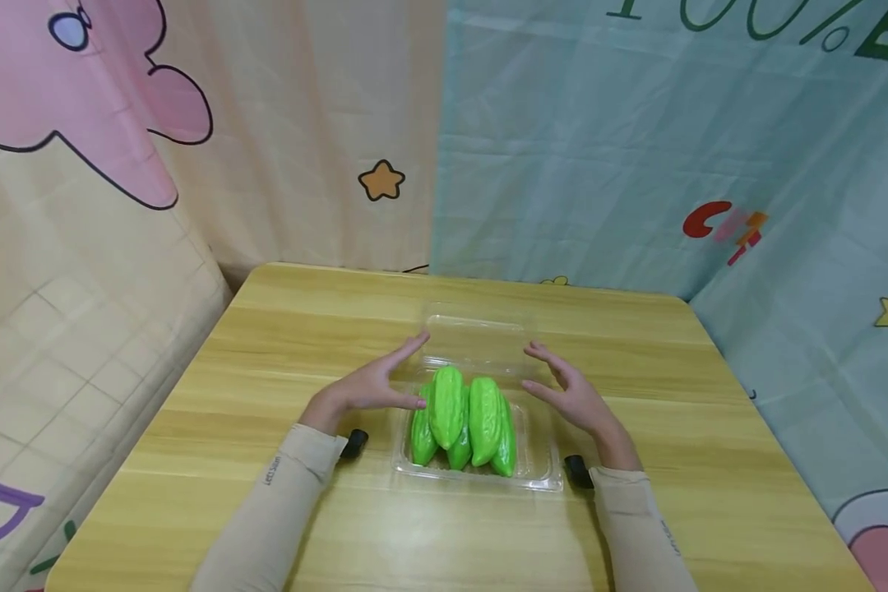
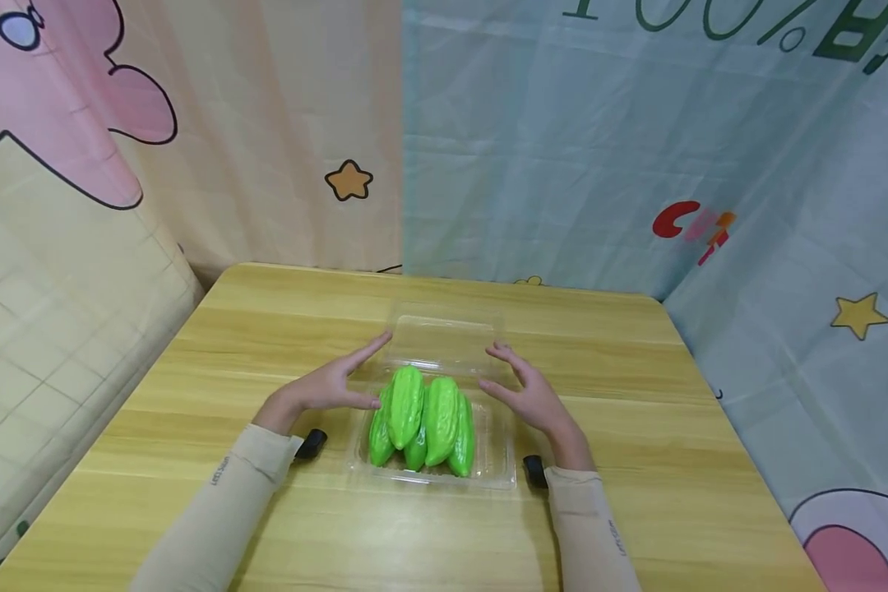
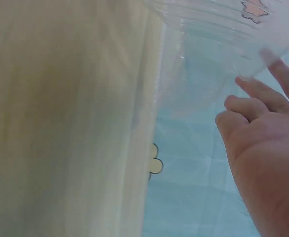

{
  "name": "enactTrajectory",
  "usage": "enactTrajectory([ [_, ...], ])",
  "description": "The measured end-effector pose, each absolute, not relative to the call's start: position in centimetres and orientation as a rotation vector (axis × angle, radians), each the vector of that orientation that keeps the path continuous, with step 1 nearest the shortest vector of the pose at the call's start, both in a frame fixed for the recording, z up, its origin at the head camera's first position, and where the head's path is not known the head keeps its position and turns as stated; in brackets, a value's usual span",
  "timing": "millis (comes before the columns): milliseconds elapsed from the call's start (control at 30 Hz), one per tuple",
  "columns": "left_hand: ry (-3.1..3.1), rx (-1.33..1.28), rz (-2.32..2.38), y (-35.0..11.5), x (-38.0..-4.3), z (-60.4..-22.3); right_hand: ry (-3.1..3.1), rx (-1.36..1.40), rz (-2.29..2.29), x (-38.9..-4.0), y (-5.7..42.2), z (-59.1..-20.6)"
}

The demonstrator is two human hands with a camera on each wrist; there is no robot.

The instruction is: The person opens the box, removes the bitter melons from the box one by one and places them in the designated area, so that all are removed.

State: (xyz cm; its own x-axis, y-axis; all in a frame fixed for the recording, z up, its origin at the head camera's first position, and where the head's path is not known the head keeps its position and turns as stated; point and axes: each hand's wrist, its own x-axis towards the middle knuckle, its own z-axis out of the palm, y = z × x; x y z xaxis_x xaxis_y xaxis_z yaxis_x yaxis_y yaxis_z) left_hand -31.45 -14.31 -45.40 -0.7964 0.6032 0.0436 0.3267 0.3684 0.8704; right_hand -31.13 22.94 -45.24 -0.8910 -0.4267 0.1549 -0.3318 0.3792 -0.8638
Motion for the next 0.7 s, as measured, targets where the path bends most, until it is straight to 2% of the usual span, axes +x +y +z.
enactTrajectory([
  [333, 2.368, 0.979, 1.139, -14.7, -30.9, -45.1, 2.531, -0.807, -1.511, -30.3, 22.9, -44.4],
  [700, 2.233, 1.083, 1.017, -15.0, -30.9, -44.9, 2.502, -0.809, -1.518, -29.7, 22.8, -43.2],
])
